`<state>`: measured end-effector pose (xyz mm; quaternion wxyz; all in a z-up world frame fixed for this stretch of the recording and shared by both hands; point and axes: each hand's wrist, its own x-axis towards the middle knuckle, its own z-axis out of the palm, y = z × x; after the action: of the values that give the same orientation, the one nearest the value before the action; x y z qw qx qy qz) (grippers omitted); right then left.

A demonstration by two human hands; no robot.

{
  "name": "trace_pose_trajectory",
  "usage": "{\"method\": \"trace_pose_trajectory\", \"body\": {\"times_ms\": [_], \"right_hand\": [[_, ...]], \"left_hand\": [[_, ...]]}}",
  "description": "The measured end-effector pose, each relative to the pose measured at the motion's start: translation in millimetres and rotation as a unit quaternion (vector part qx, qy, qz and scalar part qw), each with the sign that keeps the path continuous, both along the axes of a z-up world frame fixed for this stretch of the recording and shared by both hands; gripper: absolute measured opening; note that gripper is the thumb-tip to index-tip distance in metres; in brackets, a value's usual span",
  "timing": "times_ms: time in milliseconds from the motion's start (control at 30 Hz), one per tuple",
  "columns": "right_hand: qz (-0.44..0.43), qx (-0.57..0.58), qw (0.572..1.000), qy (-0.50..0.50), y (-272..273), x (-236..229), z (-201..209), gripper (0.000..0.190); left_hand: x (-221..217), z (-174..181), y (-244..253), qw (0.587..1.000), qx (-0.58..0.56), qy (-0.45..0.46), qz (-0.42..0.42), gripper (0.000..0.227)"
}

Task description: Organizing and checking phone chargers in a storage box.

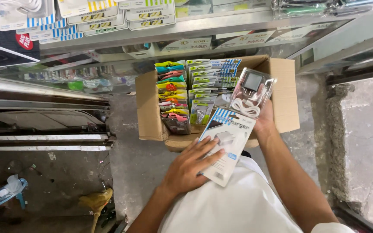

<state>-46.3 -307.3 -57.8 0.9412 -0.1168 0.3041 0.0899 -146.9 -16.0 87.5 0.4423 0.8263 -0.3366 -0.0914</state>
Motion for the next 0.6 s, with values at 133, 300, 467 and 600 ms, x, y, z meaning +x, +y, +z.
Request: {"method": "trace_pose_trajectory", "body": {"times_ms": [133,300,467,600], "right_hand": [[-0.042,-0.051,0.998,-0.001,-29,-1,-15,0.036],[-0.043,-0.039,0.996,-0.063,-51,-20,-2,0.039],[-0.054,0.002,0.996,-0.077,-48,-38,15,0.048],[-0.027,0.04,0.99,-0.133,-46,-48,21,0.053]], "left_hand": [[-6,-19,16,0.996,-0.002,0.048,0.069,0.067],[-3,-59,20,0.945,-0.123,0.124,0.277,0.026],[20,-78,-12,0.934,-0.127,0.122,0.311,0.029],[35,-109,-38,0.957,-0.066,0.059,0.277,0.021]]}}
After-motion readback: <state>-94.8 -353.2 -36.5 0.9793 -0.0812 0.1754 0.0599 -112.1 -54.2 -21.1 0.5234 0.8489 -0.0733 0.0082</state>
